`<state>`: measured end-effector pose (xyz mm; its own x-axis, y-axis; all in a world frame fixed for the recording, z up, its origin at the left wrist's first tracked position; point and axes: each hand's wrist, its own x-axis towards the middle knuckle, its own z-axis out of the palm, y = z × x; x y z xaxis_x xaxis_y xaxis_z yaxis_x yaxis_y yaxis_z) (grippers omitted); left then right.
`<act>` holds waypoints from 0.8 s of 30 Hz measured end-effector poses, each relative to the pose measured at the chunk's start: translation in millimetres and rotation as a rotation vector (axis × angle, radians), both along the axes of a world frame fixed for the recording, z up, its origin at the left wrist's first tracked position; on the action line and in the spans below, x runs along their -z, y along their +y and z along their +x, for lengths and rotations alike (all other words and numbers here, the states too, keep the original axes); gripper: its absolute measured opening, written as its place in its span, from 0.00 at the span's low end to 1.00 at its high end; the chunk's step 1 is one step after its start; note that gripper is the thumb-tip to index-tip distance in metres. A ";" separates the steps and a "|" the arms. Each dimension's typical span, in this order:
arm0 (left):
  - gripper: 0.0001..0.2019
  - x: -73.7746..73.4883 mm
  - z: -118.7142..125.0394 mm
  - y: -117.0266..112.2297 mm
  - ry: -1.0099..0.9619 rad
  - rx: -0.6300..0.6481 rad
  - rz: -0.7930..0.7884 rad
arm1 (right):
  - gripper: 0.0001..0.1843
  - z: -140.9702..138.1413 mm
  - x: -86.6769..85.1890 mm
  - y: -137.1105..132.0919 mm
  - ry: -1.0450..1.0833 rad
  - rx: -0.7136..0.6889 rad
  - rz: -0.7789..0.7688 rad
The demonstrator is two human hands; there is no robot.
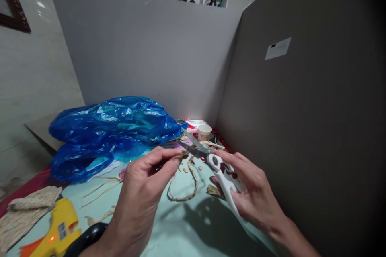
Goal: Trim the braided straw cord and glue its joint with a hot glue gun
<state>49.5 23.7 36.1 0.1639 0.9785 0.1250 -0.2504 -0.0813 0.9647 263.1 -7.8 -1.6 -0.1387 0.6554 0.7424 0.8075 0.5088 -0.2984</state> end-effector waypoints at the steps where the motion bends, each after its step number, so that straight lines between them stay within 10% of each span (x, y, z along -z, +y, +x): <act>1: 0.02 0.5 -0.2 1.9 0.032 -0.051 0.062 | 0.27 0.7 -0.4 0.1 -0.035 -0.007 0.020; 13: 0.07 -0.1 0.9 -1.7 0.251 -0.306 0.385 | 0.33 9.1 2.0 1.1 -0.265 0.072 0.191; 24: 0.07 0.6 -1.2 -1.4 0.210 -0.217 0.337 | 0.29 8.5 0.6 2.3 -0.284 0.094 0.292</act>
